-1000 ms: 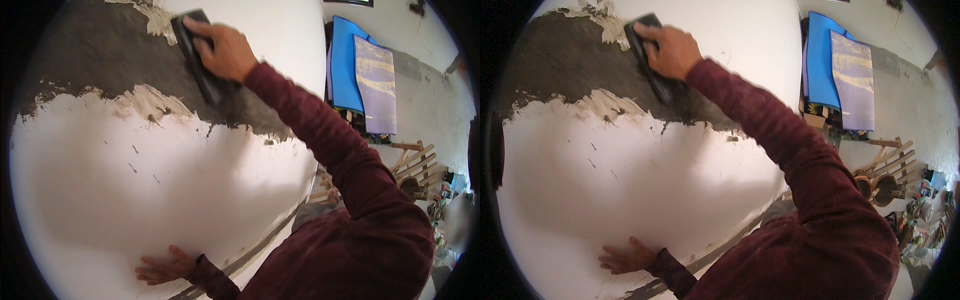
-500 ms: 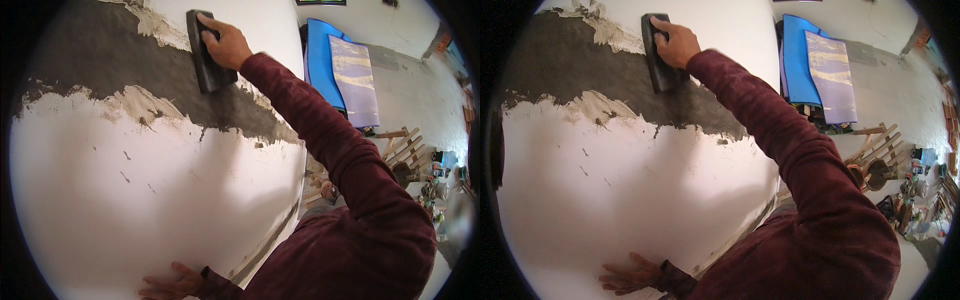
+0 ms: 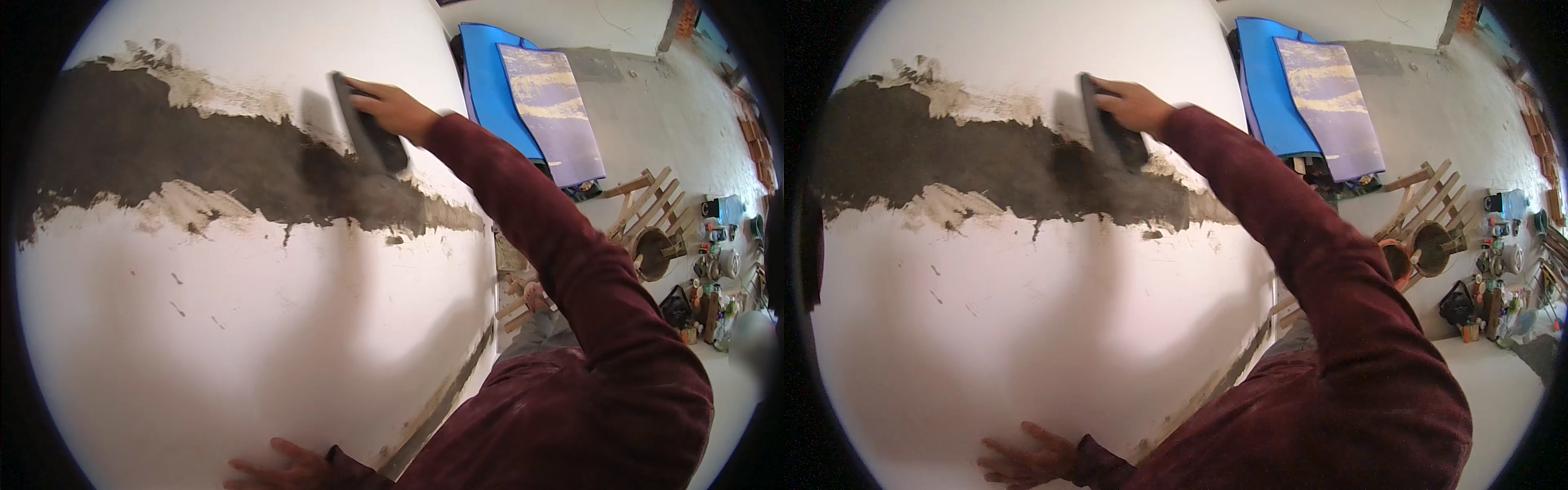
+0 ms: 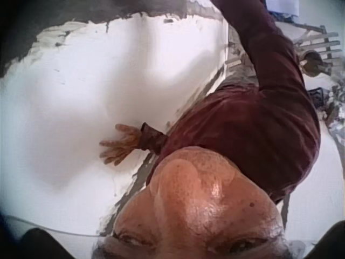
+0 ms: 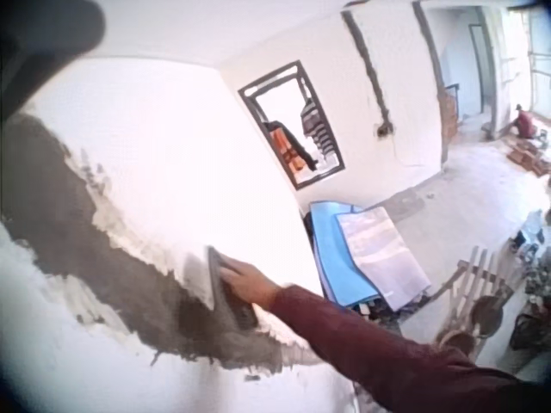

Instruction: The person uses a float to smooth wet plaster along a horizontal patch on a wall, repeatedly reaching down to a bucket on a wooden stand to reload the tool with material.

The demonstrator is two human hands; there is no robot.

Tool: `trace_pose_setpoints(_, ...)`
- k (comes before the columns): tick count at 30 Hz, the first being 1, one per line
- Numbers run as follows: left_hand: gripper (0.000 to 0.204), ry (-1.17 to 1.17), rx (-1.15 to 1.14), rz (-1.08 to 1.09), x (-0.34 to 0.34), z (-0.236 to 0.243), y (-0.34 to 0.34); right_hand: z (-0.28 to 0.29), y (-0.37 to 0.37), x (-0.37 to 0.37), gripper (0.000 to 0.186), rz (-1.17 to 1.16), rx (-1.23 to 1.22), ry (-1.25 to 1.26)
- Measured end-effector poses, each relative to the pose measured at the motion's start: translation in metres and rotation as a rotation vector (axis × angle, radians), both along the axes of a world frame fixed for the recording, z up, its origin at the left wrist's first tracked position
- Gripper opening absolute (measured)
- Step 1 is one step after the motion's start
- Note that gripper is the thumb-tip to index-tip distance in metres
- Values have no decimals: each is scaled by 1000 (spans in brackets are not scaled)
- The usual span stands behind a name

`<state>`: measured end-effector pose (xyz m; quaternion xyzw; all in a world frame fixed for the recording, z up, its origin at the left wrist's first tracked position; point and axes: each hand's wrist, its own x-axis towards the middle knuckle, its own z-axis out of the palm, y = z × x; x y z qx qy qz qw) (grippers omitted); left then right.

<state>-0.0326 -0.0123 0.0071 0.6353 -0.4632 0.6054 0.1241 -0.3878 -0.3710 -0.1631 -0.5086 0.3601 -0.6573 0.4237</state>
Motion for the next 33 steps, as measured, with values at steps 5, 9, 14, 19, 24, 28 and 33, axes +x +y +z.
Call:
trace_pose_setpoints(5,75,-240,-17,40,11,6,-4,-161,171,-64,43,311,858,-839)
trace_pose_setpoints(9,72,-259,86,98,-11,-7,-23,-239,315,-119,39,-2,1110,-1144)
trace_pose_setpoints(14,65,-266,397,-374,-46,-77,-102,-333,465,-201,50,-507,1088,-925)
trace_pose_setpoints(19,76,-103,606,-208,-70,-129,-107,-406,575,-281,55,-568,1165,-1014)
trace_pose_setpoints(24,76,-215,662,-120,-72,-147,-110,-500,634,-366,49,-637,1727,336)
trace_pose_setpoints(28,77,-304,689,18,-42,-150,-119,-599,650,-433,59,-743,2059,518)
trace_pose_setpoints(33,78,-438,688,197,-17,-146,-145,-719,650,-493,48,-153,2006,1057)
